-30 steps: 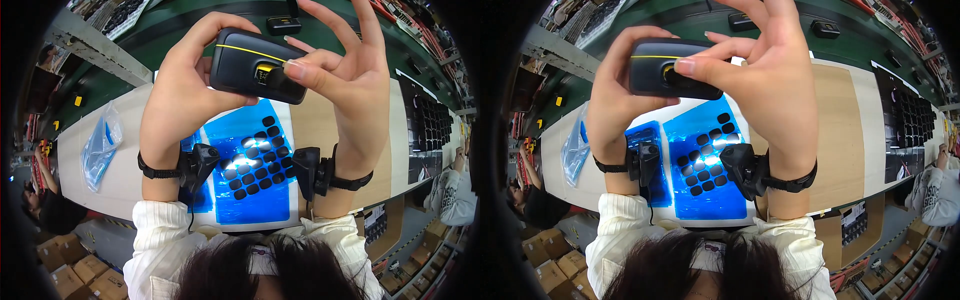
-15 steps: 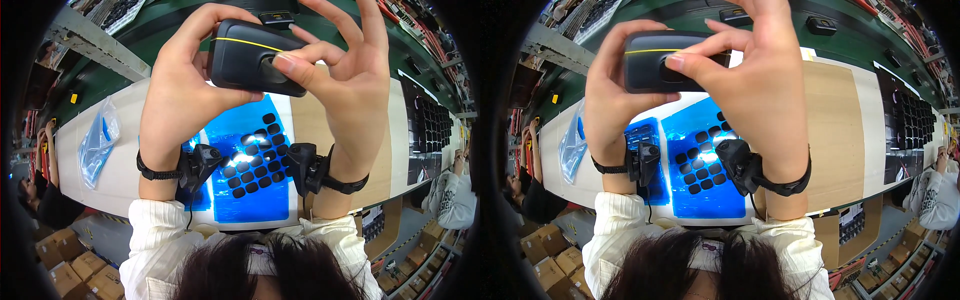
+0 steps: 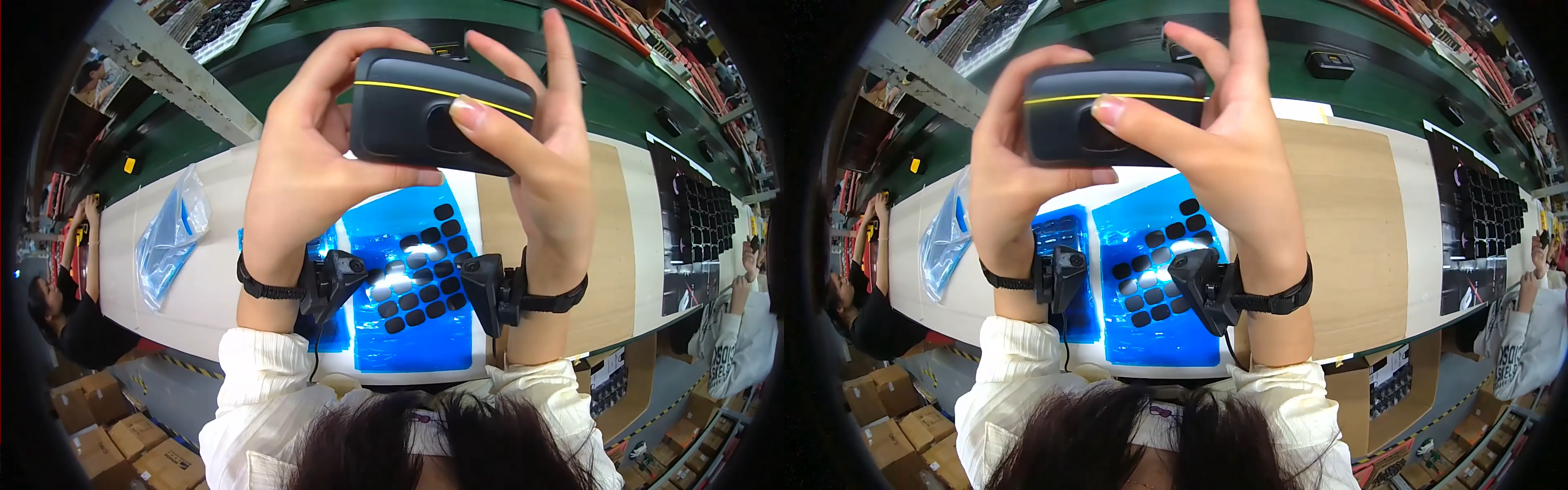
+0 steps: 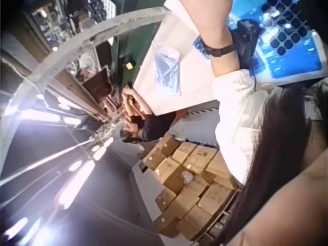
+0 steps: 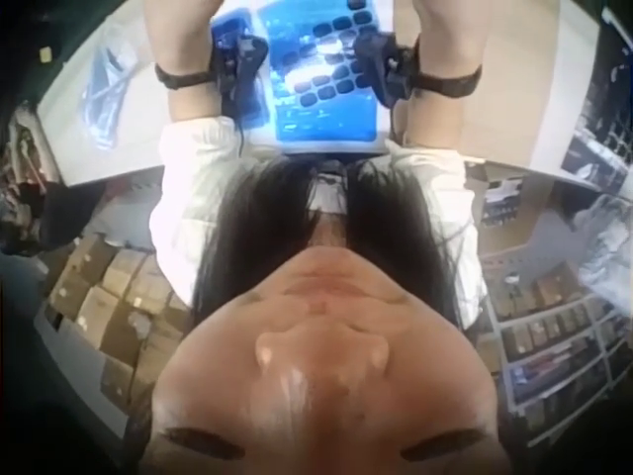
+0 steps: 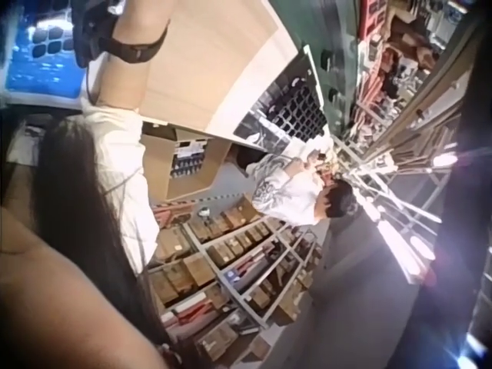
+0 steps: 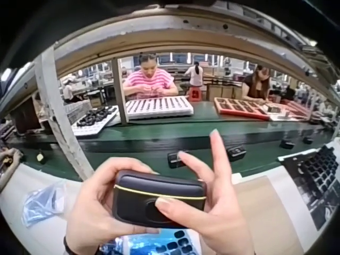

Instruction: The person peels adhesive pads from a blue sheet and presses them onto the back of black cases before placing each case onto a conveyor belt.

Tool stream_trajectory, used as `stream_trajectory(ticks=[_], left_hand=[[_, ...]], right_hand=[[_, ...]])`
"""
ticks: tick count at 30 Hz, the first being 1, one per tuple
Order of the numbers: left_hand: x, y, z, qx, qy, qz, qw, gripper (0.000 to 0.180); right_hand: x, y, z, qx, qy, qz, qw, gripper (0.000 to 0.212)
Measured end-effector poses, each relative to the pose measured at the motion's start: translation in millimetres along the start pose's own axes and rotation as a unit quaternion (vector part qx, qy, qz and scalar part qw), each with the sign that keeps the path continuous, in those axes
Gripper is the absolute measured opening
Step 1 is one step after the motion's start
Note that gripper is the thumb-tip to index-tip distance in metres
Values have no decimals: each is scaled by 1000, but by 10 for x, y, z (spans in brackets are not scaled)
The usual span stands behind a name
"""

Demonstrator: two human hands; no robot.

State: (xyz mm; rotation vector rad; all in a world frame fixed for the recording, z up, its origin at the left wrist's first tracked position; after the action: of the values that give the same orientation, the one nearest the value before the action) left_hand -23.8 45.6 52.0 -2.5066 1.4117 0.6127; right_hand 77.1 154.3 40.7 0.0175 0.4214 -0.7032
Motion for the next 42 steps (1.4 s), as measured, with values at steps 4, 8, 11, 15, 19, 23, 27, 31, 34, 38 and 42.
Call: stream_trajectory(ticks=[4,8,11,15,19,23,27,31,34,38,42], left_hand=[[-22,-10,69,64,81,54,993,64],[-86,58,158,91,115,16,989,55],[-98,55,198,110,69,3,992,47],[-111,84,249,94,32,-13,995,41],[-118,78,196,37,31,-4,999,48],[-169,142,288,29,106,43,993,62],[-101,82,367,-101,95,70,988,75],[-83,134,527,-174,60,42,982,81],[-237,380,755,-125,76,20,989,81],[-571,1300,1404,-261,99,-85,957,76],[-646,2036,2049,-489,130,-132,853,73]], right_hand=[[15,13,60,47,64,-22,997,88],[50,-36,116,114,110,-29,987,87],[58,-30,119,133,140,-40,980,84],[-3,-42,31,138,169,-37,975,81],[-44,-23,-14,130,179,-31,975,78],[-73,39,-132,86,130,-34,987,77],[-138,129,-337,64,47,-56,995,76],[-221,323,-476,145,-126,-109,975,75],[-296,636,-600,281,-49,-122,951,71],[-321,846,-551,285,36,-104,952,68],[-281,866,-376,302,96,-104,943,67]])
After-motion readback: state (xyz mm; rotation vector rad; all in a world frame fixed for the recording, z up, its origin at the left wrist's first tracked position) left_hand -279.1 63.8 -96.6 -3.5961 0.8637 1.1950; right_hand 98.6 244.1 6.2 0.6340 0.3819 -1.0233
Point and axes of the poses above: each hand's wrist, its own x-axis away from the middle knuckle, its own y-axis out of the back of the hand, z = x × y, the point moved 3 cm from there along -x, towards the middle knuckle, and after that the axes turned 4 degrees about x, right-handed, at the moved point
